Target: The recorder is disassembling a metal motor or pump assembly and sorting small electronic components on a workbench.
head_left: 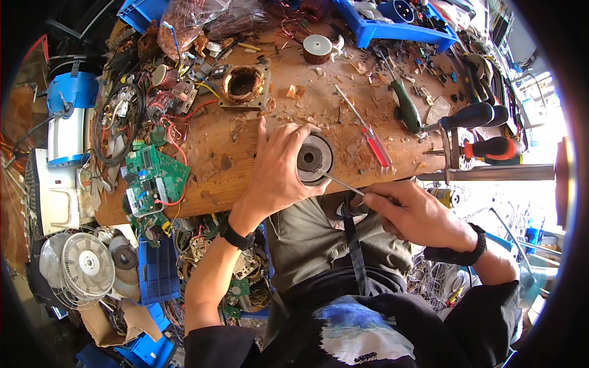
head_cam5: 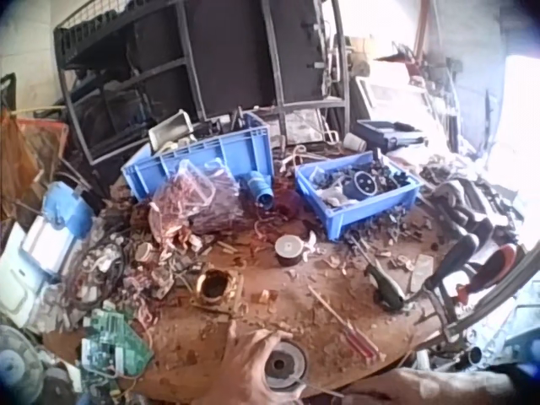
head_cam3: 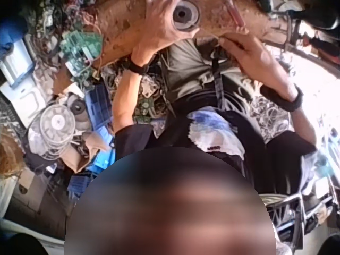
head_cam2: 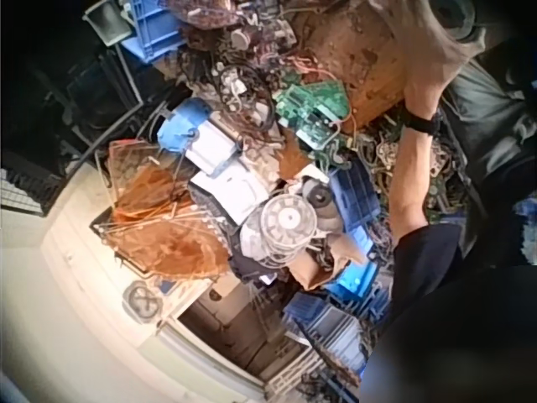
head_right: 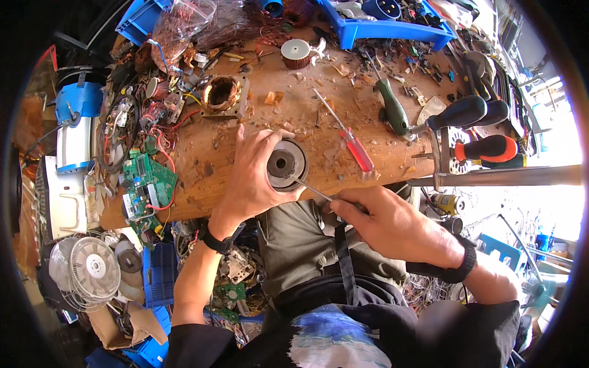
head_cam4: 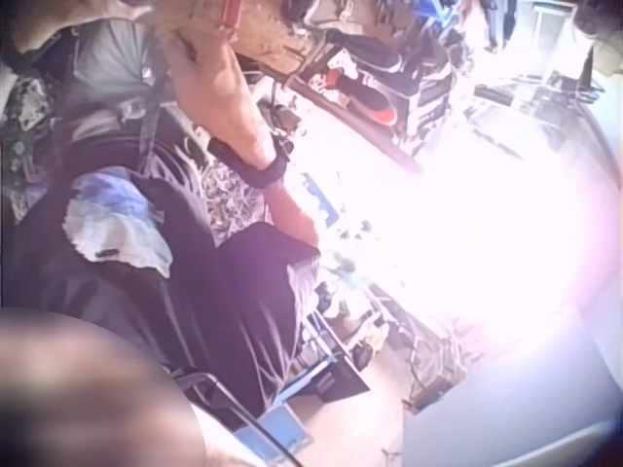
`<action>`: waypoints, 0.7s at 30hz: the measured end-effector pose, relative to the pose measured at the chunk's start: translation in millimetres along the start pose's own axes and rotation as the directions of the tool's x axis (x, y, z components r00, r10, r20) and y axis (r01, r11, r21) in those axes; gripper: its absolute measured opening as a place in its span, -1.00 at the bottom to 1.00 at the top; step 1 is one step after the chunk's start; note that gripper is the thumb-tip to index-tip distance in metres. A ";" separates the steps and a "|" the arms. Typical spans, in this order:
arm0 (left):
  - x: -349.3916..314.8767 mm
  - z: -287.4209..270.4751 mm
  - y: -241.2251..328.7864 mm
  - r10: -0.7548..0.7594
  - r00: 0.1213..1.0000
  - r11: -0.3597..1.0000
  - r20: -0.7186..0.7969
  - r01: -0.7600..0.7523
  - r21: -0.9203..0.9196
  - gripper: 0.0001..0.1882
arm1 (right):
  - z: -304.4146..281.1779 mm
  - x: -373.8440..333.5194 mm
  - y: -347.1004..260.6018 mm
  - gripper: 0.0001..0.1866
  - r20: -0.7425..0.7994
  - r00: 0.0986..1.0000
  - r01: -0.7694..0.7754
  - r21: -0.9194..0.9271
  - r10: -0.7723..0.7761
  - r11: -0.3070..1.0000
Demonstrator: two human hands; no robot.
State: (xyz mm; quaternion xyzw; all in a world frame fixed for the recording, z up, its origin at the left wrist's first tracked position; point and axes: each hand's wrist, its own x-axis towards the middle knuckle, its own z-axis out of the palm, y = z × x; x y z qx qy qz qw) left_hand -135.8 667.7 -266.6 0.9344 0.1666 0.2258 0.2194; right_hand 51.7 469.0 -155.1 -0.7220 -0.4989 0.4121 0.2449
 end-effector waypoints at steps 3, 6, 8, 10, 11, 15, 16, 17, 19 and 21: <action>2.8 1.0 -0.8 -0.003 1.000 0.999 -0.006 0.003 -0.038 0.07 | 6.3 -1.0 -1.0 -0.78 -0.042 0.999 -0.028 -0.007 0.028 1.000; -0.1 0.4 -2.1 -0.025 1.000 0.997 -0.003 0.025 -0.069 0.05 | 14.1 1.4 1.2 -0.80 -0.071 0.997 -0.039 -0.029 0.037 0.999; 0.1 -0.2 -2.2 -0.045 0.999 0.995 -0.009 0.044 -0.085 0.02 | 19.2 0.8 5.6 -0.82 -0.100 0.995 -0.003 -0.053 -0.003 0.999; 1.9 -0.3 -3.1 -0.022 1.000 0.995 -0.001 0.022 -0.093 0.01 | 24.2 -1.3 13.1 -0.85 -0.159 0.985 0.053 -0.118 -0.071 0.992; 1.8 0.7 -4.2 -0.025 1.000 0.995 -0.001 0.025 -0.092 0.01 | 26.0 -2.8 13.2 -0.85 -0.156 0.985 0.054 -0.118 -0.072 0.992; 0.8 2.3 -5.6 0.002 1.000 0.995 -0.021 -0.005 -0.104 0.04 | 34.4 -7.8 20.0 -0.83 -0.221 0.966 0.091 -0.181 -0.131 0.979; -0.1 1.6 -5.2 0.005 1.000 0.995 -0.018 -0.007 -0.098 0.05 | 36.1 -8.2 19.5 -0.82 -0.223 0.966 0.084 -0.200 -0.129 0.976; -1.2 0.8 -4.3 0.003 1.000 0.996 -0.017 -0.005 -0.093 0.05 | 37.6 -9.7 19.8 -0.81 -0.227 0.966 0.077 -0.220 -0.128 0.972; -1.7 -0.7 -1.9 0.020 0.999 0.995 -0.028 -0.022 -0.097 0.04 | 50.5 -9.6 34.7 -0.79 -0.305 0.916 0.188 -0.241 -0.259 0.952; -0.1 -0.1 -1.2 0.008 1.000 0.995 -0.023 -0.010 -0.104 0.03 | 54.2 -11.7 37.6 -0.78 -0.340 0.896 0.180 -0.310 -0.286 0.933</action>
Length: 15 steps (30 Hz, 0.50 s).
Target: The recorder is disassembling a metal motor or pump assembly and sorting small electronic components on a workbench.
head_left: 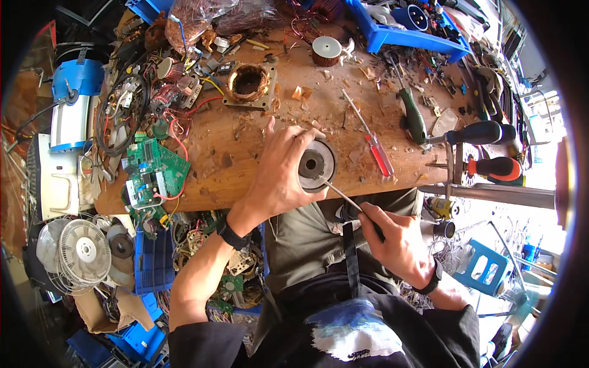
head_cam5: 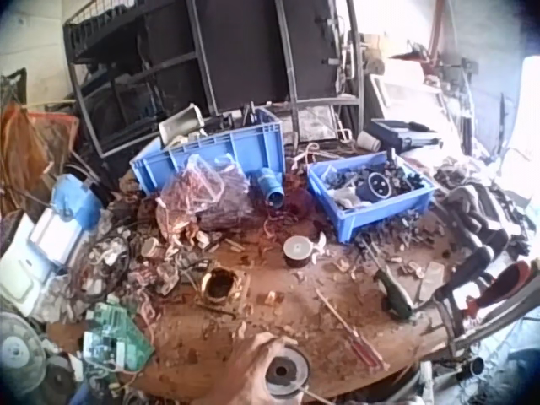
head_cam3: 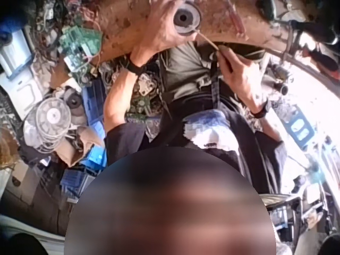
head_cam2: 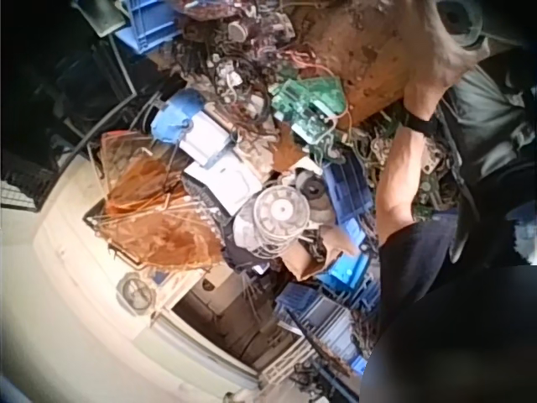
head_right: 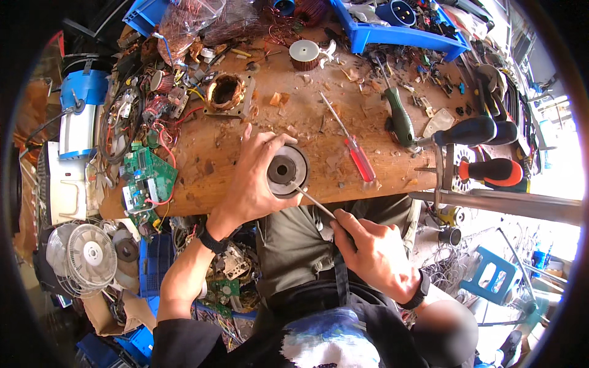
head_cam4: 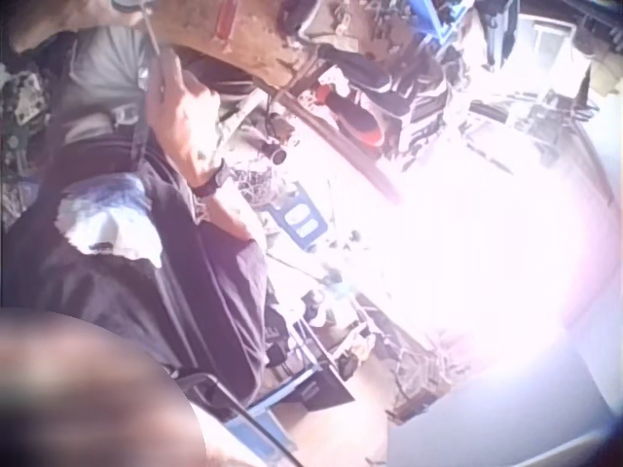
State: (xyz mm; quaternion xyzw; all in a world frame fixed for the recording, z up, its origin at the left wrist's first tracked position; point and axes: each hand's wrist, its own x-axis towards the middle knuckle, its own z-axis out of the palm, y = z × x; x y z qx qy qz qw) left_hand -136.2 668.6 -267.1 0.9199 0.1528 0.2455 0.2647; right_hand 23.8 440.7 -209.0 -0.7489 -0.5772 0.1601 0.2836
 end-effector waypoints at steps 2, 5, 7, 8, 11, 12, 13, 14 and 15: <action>2.2 1.0 0.7 -0.007 1.000 1.000 0.000 0.007 -0.008 0.01 | 1.6 -2.0 -0.5 -0.78 -0.018 1.000 0.013 -0.029 -0.013 1.000; -0.5 -0.7 5.6 -0.001 1.000 1.000 -0.001 0.001 -0.016 -0.02 | 0.6 -4.6 -7.4 -0.83 -0.048 0.998 0.022 -0.091 -0.027 0.996; -1.8 -5.1 5.8 -0.009 0.999 0.998 -0.034 0.011 0.068 0.00 | -5.3 5.0 -1.4 -0.86 0.001 0.998 0.068 0.099 -0.069 0.993; -1.1 -3.1 5.1 0.007 0.999 0.998 -0.044 -0.004 0.066 0.00 | -10.5 13.1 5.0 -0.84 0.043 0.995 0.079 0.191 -0.089 0.978; -5.2 0.5 11.0 -0.031 0.999 0.997 -0.035 0.034 0.074 0.01 | -56.8 51.1 -4.7 -0.69 0.717 0.621 -0.688 0.305 0.318 0.658; -5.0 -0.9 11.6 -0.020 0.999 0.997 -0.040 0.022 0.071 0.01 | -60.4 54.9 -0.7 -0.67 0.720 0.610 -0.659 0.227 0.332 0.718; -7.9 -5.9 16.1 -0.011 1.000 0.994 -0.001 0.011 0.106 0.00 | -60.6 51.5 -3.6 -0.63 0.607 0.724 -0.504 0.139 0.328 0.852; -9.9 -11.1 19.1 -0.004 0.999 0.990 0.039 -0.001 0.140 -0.01 | -58.8 47.3 -2.8 -0.63 0.603 0.726 -0.503 0.136 0.332 0.853; -5.9 -19.5 15.0 0.048 0.987 0.972 0.155 -0.082 0.219 0.04 | -55.5 42.8 0.8 -0.64 0.500 0.841 -0.271 0.052 0.209 0.961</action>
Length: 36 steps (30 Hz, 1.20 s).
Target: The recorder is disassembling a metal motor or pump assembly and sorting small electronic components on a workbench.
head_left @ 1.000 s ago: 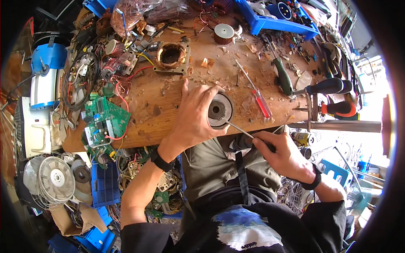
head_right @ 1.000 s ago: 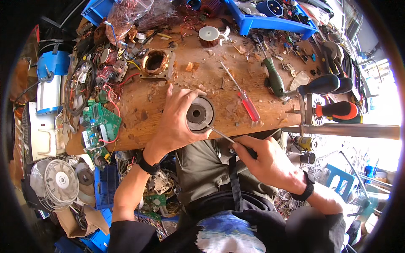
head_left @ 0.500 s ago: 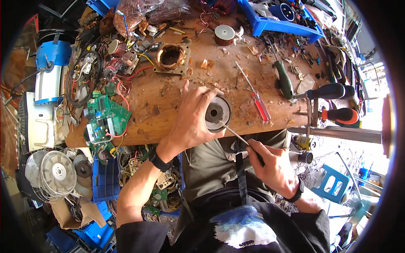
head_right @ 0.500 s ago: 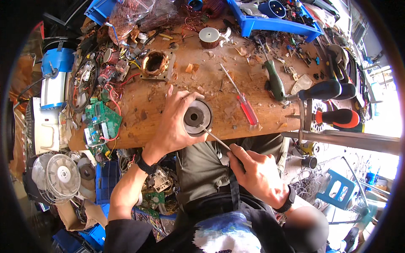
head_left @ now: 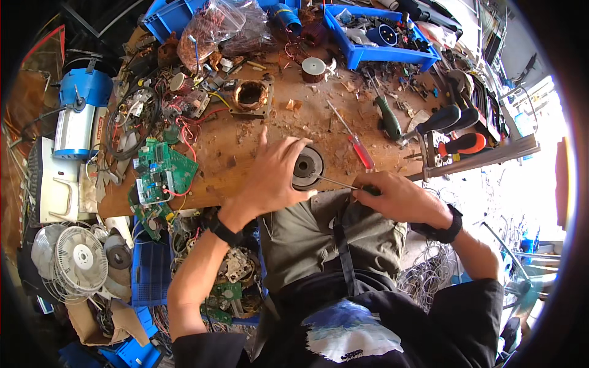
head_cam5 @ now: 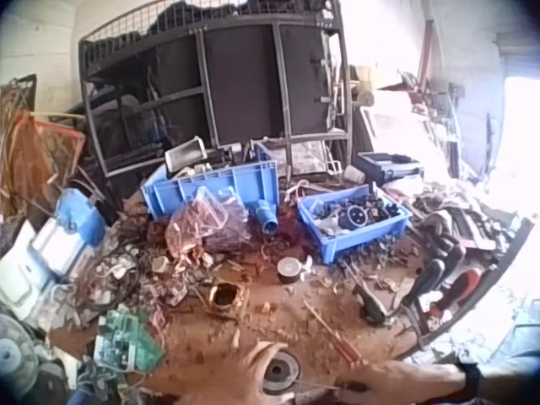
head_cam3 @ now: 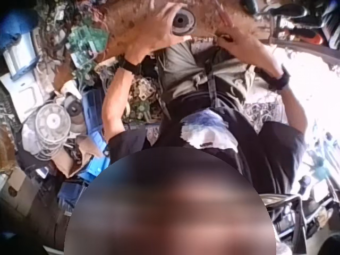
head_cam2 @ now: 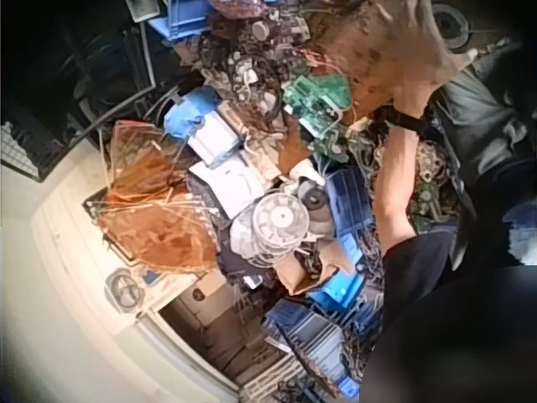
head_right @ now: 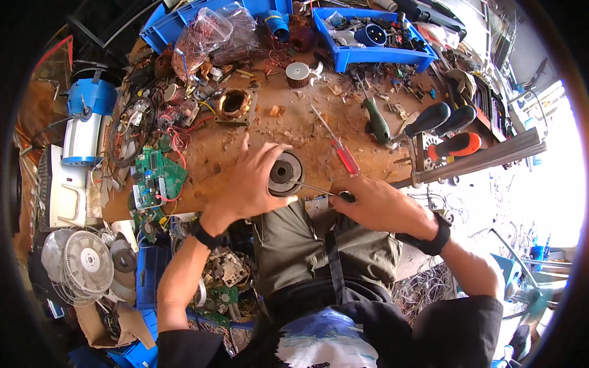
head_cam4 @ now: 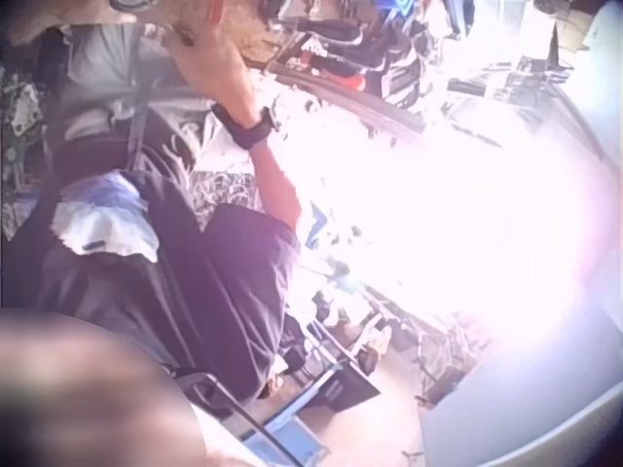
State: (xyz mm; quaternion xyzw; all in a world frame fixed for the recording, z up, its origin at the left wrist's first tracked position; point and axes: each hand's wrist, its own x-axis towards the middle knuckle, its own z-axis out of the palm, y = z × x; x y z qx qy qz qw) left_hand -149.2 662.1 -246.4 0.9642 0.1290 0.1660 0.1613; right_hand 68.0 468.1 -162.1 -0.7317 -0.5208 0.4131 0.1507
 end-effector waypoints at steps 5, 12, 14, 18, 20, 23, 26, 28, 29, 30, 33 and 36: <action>11.1 -3.6 -18.1 0.113 0.989 0.992 0.094 -0.107 -0.062 0.00 | 3.6 -3.4 -19.1 -0.73 -0.096 0.970 0.193 -0.266 -0.225 0.945; 11.1 14.1 -17.3 0.090 0.996 0.965 -0.007 -0.089 -0.245 -0.08 | 23.9 -6.7 1.0 -0.83 -0.212 0.907 0.269 -0.373 -0.364 0.888; 5.7 14.8 -16.1 0.049 0.999 0.956 -0.020 -0.052 -0.290 -0.13 | 26.4 -5.0 0.9 -0.83 -0.204 0.904 0.287 -0.363 -0.376 0.886; 9.1 12.3 -15.2 0.055 0.998 0.959 -0.014 -0.057 -0.277 -0.13 | 28.2 -3.7 5.6 -0.85 -0.208 0.900 0.302 -0.336 -0.383 0.892; 9.2 14.0 -16.1 0.057 0.998 0.962 -0.008 -0.057 -0.265 -0.13 | 30.3 -0.3 11.0 -0.84 -0.213 0.889 0.327 -0.324 -0.405 0.888; 8.6 14.2 -15.6 0.039 0.999 0.964 -0.003 -0.038 -0.264 -0.13 | 33.6 -0.2 14.8 -0.84 -0.228 0.878 0.345 -0.305 -0.420 0.887; 11.3 11.4 -16.1 0.074 0.997 0.976 0.039 -0.064 -0.207 -0.05 | 33.8 -0.7 18.5 -0.84 -0.234 0.872 0.358 -0.291 -0.429 0.887; 10.4 9.2 -14.9 0.050 0.996 0.968 0.071 -0.031 -0.248 -0.04 | 37.6 0.2 21.5 -0.85 -0.241 0.874 0.346 -0.299 -0.421 0.889; 9.5 8.6 -15.1 0.047 0.996 0.970 0.073 -0.028 -0.242 -0.04 | 39.1 0.9 23.1 -0.85 -0.242 0.872 0.351 -0.297 -0.426 0.888; 8.5 8.6 -15.7 0.045 0.997 0.969 0.057 -0.030 -0.244 -0.04 | 40.8 2.2 24.8 -0.85 -0.250 0.870 0.350 -0.294 -0.425 0.890; 9.3 18.4 -12.8 0.049 0.999 0.965 0.019 -0.042 -0.260 -0.04 | 57.7 21.4 37.2 -0.89 -0.291 0.870 0.330 -0.259 -0.399 0.908; 8.2 13.9 -20.2 0.022 0.999 0.962 0.025 -0.014 -0.272 -0.04 | 63.0 20.4 27.5 -0.90 -0.375 0.849 0.336 -0.162 -0.373 0.928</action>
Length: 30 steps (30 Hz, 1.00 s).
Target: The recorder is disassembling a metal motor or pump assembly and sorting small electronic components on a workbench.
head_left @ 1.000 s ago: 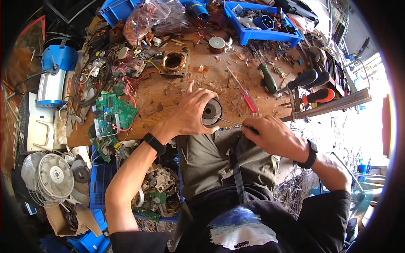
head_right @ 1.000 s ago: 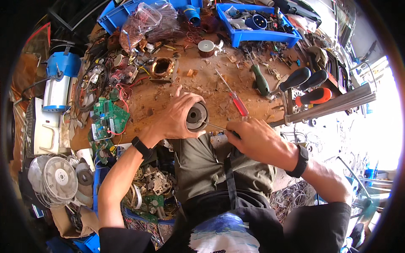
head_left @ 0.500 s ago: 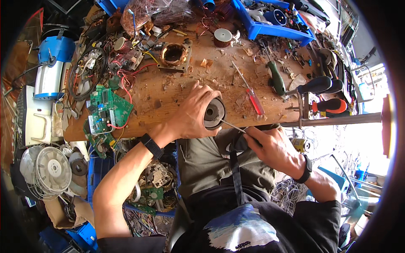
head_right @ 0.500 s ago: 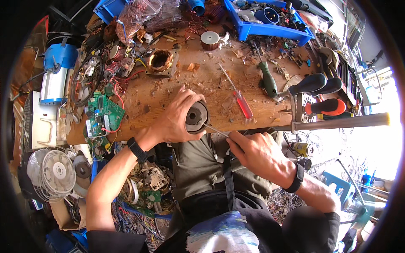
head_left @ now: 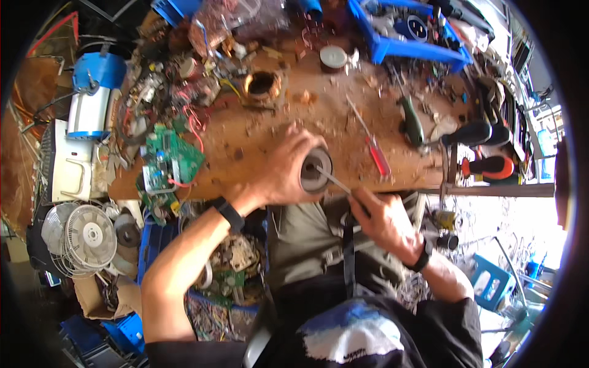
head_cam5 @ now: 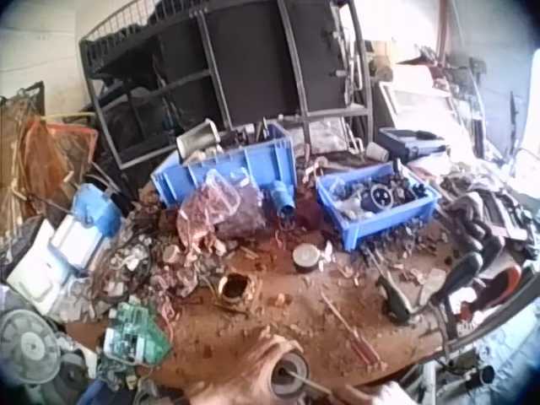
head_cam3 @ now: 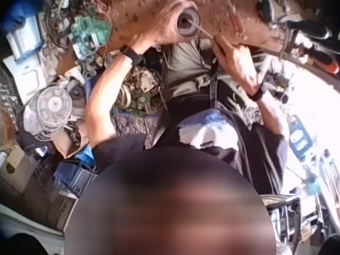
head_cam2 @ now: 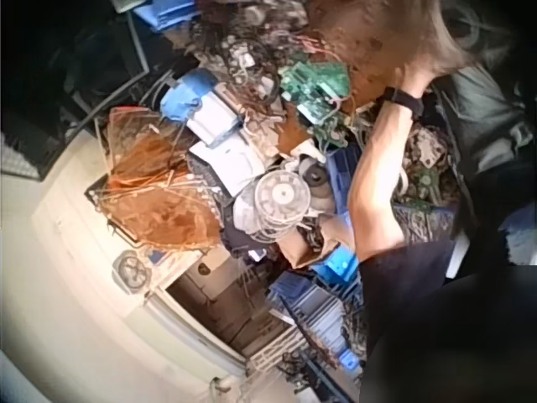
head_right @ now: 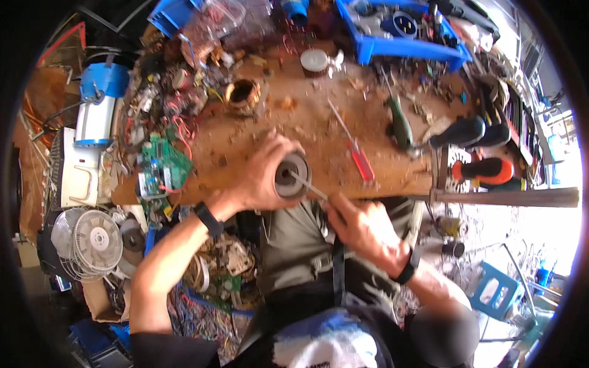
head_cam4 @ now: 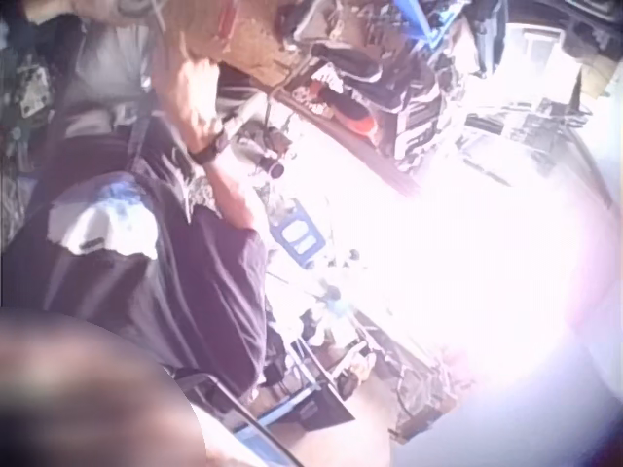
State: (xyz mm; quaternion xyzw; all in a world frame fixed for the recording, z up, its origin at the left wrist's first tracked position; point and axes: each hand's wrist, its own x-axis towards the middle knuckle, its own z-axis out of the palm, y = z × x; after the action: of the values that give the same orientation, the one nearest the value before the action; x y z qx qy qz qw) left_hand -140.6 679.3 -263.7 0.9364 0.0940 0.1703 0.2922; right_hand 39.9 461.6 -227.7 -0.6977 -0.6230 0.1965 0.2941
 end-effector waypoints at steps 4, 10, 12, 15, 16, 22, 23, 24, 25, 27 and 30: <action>1.7 -1.7 9.3 -0.007 1.000 1.000 -0.023 0.006 -0.020 -0.10 | -17.2 -2.9 2.1 -0.88 -0.017 1.000 0.009 0.041 -0.008 0.999; -1.9 -15.7 17.3 0.003 0.999 0.996 -0.039 0.001 0.085 0.05 | -43.5 -11.9 -10.4 -0.82 0.131 0.989 -0.078 0.077 0.067 0.994; -7.1 -19.3 26.1 -0.007 0.998 0.994 -0.059 0.014 0.112 0.01 | -49.2 -16.6 -12.7 -0.82 0.114 0.991 -0.077 0.050 0.071 0.996; -17.2 -25.4 52.9 -0.043 0.998 0.993 -0.055 0.048 0.109 -0.16 | -58.0 -19.2 -10.8 -0.81 0.123 0.985 -0.130 0.031 0.125 0.991; -22.4 -20.5 57.6 -0.063 0.995 0.985 -0.081 0.075 0.158 -0.22 | -58.1 -19.8 -7.4 -0.79 0.089 0.992 -0.090 0.046 0.086 0.995; -35.5 0.8 62.7 -0.201 0.949 0.974 -0.242 0.220 0.053 -0.29 | -77.8 -9.8 -16.2 -0.77 0.105 0.994 -0.022 -0.013 0.023 1.000; -35.9 1.6 61.6 -0.193 0.951 0.976 -0.242 0.211 0.054 -0.29 | -77.3 -9.5 -18.2 -0.77 0.097 0.995 -0.024 -0.016 0.025 1.000; -36.0 2.1 60.7 -0.210 0.941 0.973 -0.264 0.228 0.040 -0.27 | -76.2 -9.4 -20.4 -0.77 0.062 0.998 0.019 -0.056 -0.016 0.998; -36.7 3.0 59.3 -0.228 0.931 0.969 -0.286 0.245 0.024 -0.25 | -74.7 -8.8 -23.0 -0.76 0.029 0.998 0.060 -0.098 -0.058 0.993; -36.2 4.1 54.1 -0.217 0.936 0.975 -0.278 0.224 -0.008 -0.23 | -77.9 -4.9 -36.3 -0.77 0.052 0.998 0.049 -0.181 -0.040 0.982; -32.5 2.3 53.3 -0.202 0.942 0.979 -0.268 0.189 -0.076 -0.20 | -87.3 6.1 -59.7 -0.79 0.113 0.994 0.037 -0.336 0.001 0.941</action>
State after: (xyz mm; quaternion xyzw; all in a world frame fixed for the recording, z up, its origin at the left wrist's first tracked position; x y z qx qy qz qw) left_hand -165.7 625.9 -243.2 0.8823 0.2218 0.2709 0.3146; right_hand 51.7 456.2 -122.6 -0.7198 -0.6693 0.1229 0.1370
